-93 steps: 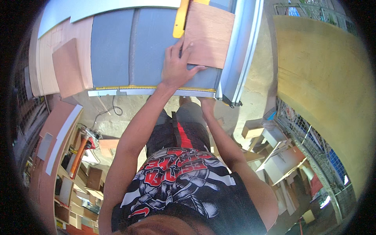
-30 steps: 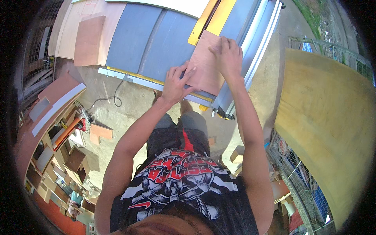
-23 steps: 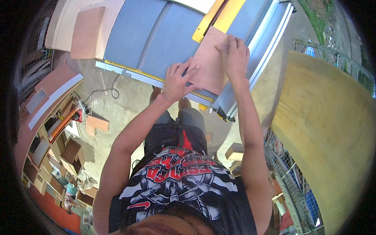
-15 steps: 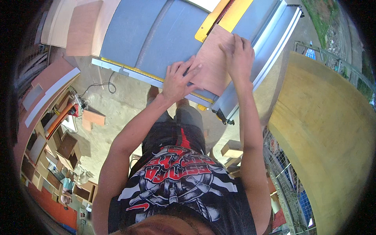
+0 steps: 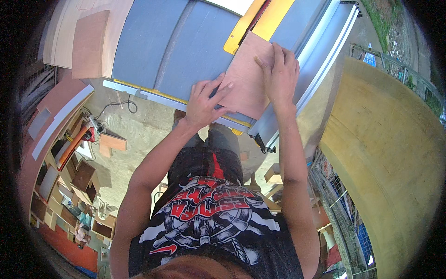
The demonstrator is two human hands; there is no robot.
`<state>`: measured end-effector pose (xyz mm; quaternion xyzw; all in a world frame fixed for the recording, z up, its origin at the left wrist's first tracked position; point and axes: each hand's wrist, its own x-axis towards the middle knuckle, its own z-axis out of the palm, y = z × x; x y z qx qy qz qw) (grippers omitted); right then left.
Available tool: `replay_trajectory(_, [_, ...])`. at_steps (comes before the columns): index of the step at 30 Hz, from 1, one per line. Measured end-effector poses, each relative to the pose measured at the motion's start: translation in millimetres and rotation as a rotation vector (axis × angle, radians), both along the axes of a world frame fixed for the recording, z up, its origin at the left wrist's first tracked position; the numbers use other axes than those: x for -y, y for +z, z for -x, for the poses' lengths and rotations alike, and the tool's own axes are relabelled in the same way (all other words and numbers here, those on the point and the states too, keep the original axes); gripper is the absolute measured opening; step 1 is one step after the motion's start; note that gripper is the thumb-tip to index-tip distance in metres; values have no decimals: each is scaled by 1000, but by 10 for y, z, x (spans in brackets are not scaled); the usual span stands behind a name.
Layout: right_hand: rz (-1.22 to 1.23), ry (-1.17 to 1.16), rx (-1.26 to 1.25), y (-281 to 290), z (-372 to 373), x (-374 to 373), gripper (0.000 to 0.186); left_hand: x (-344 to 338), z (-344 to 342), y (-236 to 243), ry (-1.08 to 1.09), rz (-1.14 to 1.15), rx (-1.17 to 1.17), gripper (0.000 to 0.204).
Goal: The person sands a white board, then uses a table saw to cut it into smaller pieces. They also cut a smaller brown board on the table saw and place the cut pieces on a workbench.
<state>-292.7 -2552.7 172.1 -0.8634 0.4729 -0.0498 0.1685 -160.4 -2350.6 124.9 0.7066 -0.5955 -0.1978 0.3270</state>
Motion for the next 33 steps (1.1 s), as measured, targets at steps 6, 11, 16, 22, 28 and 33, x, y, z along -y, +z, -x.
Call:
replay_trajectory(6, [25, -110, 319, 371, 381, -46, 46, 16, 21, -10, -12, -7, 31, 79])
replay_trajectory(11, [99, -836, 790, 61, 1884, -312, 33, 9, 66, -31, 69, -1, 69, 84])
replay_trajectory(16, [-620, -1074, 734, -1137, 2577, -1349, 58, 32, 76, -31, 45, 8, 80, 83])
replay_trajectory(22, [-1065, -1278, 965, -1741, 2295, -1785, 62, 35, 60, -23, 39, 57, 134, 81])
replay_trajectory(28, [-1013, -1340, 1042, -1241, 2156, -1742, 65, 29, 75, -23, 41, 43, 115, 85])
replay_trajectory(33, [-977, -1180, 1067, -1017, 2178, -1654, 71, 29, 109, -39, 42, 78, 118, 83])
